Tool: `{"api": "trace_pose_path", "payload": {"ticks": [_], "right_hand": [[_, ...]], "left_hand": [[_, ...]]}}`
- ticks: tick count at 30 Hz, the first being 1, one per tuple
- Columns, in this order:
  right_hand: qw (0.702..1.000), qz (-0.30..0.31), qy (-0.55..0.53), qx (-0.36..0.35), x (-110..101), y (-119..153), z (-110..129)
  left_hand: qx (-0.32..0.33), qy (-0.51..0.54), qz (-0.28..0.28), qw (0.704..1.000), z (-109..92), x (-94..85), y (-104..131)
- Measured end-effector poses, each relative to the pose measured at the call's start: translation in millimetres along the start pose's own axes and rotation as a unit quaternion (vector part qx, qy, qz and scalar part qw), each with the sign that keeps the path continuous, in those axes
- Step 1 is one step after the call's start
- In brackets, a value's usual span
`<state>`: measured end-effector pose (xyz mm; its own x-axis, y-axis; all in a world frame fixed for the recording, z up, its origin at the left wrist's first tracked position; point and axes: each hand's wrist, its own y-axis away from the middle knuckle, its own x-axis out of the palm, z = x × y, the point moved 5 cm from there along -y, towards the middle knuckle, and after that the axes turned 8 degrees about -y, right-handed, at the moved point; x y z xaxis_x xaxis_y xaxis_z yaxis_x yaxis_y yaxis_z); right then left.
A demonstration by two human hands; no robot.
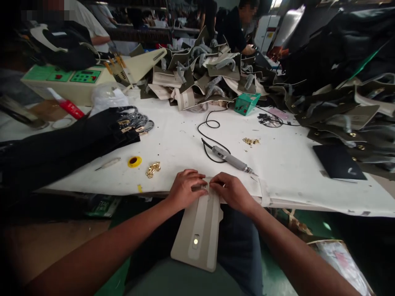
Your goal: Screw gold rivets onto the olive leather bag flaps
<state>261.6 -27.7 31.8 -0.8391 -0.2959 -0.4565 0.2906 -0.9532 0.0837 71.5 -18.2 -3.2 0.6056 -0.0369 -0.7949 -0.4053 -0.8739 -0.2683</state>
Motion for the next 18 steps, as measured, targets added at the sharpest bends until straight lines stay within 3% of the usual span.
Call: {"api": "trace_pose_path", "payload": {"ticks": [4,18], "right_hand": [[0.998,0.01,0.057,-0.019,27,1,0],[0.996,-0.013,0.083,0.019,28,-8,-5]], "left_hand": [[0.006,-0.006,0.003,1.0,-2,-0.6,1],[0.001,-0.012,0.017,1.0,0,1.5,2]]}}
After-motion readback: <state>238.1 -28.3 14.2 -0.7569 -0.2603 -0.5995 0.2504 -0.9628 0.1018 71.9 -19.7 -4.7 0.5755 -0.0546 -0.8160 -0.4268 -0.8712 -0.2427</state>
